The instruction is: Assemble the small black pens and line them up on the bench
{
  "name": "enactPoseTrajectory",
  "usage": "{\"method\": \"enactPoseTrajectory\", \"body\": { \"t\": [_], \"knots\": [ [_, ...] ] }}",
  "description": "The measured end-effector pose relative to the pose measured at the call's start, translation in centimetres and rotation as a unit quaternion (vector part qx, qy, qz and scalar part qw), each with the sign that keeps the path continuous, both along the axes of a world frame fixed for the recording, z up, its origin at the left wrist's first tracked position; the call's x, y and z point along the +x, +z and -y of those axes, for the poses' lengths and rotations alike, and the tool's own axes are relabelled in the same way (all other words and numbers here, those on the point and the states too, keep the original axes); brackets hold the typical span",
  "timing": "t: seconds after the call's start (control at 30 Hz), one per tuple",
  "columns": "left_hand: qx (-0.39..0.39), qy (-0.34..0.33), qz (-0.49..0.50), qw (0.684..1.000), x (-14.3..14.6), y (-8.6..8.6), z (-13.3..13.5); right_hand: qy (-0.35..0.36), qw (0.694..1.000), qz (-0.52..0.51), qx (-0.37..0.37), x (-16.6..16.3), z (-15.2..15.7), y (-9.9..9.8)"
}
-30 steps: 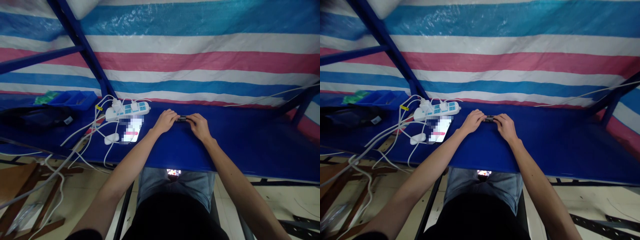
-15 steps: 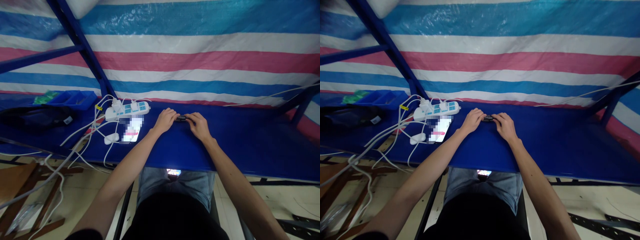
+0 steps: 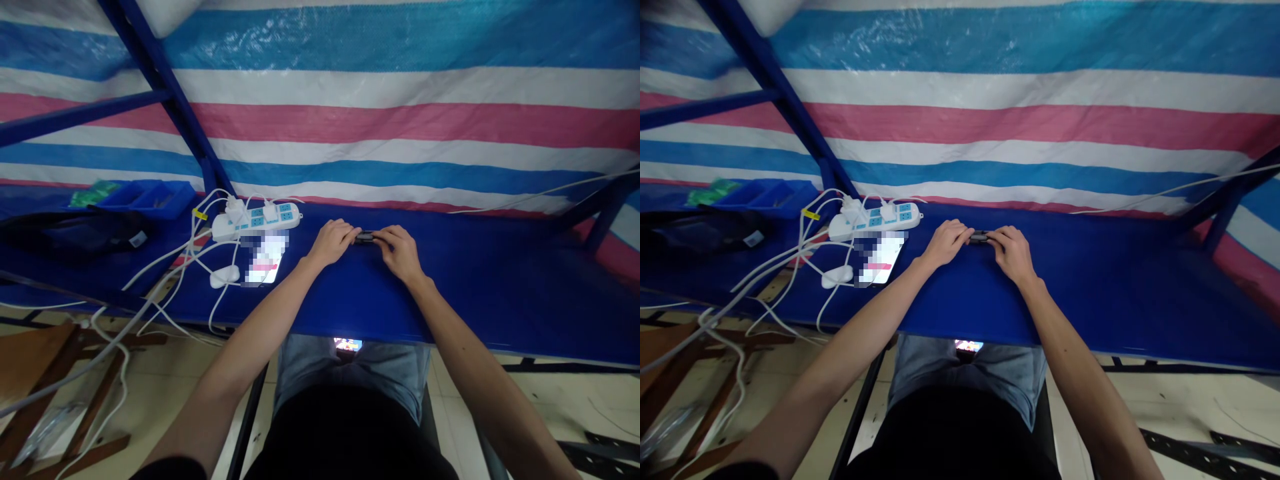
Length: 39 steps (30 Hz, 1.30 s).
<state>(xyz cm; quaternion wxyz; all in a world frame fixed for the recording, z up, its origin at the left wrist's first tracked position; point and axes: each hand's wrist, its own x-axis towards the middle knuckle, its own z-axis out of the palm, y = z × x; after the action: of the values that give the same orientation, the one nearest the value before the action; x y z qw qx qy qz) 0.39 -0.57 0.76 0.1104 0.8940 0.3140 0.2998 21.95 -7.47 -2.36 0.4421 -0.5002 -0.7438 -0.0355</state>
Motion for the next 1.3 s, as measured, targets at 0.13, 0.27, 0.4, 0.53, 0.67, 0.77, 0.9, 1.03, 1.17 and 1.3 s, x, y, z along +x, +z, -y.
{"method": "enactPoseTrajectory", "body": {
  "t": [0.13,0.27,0.4,0.53,0.67,0.77,0.9,1.03,1.17,1.3],
  "knots": [
    [0.017,-0.010,0.032,0.999,-0.1,0.1,0.2,-0.008,1.000,-0.021,-0.012,0.2,0.1,0.1],
    [0.040,-0.014,0.013,0.999,-0.1,-0.1,0.0,-0.008,0.999,-0.027,-0.026,0.1,0.1,0.2],
    [0.033,0.014,0.032,0.999,-0.3,-0.3,-0.5,-0.014,0.999,-0.043,-0.014,0.3,0.2,0.5],
    [0.023,0.020,0.061,0.998,-0.6,-0.3,-0.8,-0.055,0.997,-0.056,-0.003,0.9,0.3,0.7],
    [0.025,0.020,0.086,0.996,-0.7,-0.2,-0.7,-0.061,0.996,-0.068,0.006,1.3,0.2,0.6],
    [0.034,-0.002,0.072,0.997,-0.4,-0.2,-0.4,-0.016,0.997,-0.069,-0.010,0.8,0.2,0.6],
    [0.042,-0.019,0.026,0.999,0.1,-0.2,-0.1,0.007,0.999,-0.047,-0.017,0.1,0.2,0.5],
    [0.031,-0.040,0.019,0.999,0.2,-0.4,-0.2,0.008,0.999,-0.030,-0.011,0.2,0.2,0.2],
    [0.018,-0.058,0.056,0.997,0.1,-0.4,-0.2,0.002,0.999,0.003,-0.033,0.4,0.2,0.0],
    [0.008,-0.041,0.070,0.997,0.1,-0.2,0.0,-0.022,1.000,-0.010,-0.006,0.3,0.2,0.2]
  ]
}}
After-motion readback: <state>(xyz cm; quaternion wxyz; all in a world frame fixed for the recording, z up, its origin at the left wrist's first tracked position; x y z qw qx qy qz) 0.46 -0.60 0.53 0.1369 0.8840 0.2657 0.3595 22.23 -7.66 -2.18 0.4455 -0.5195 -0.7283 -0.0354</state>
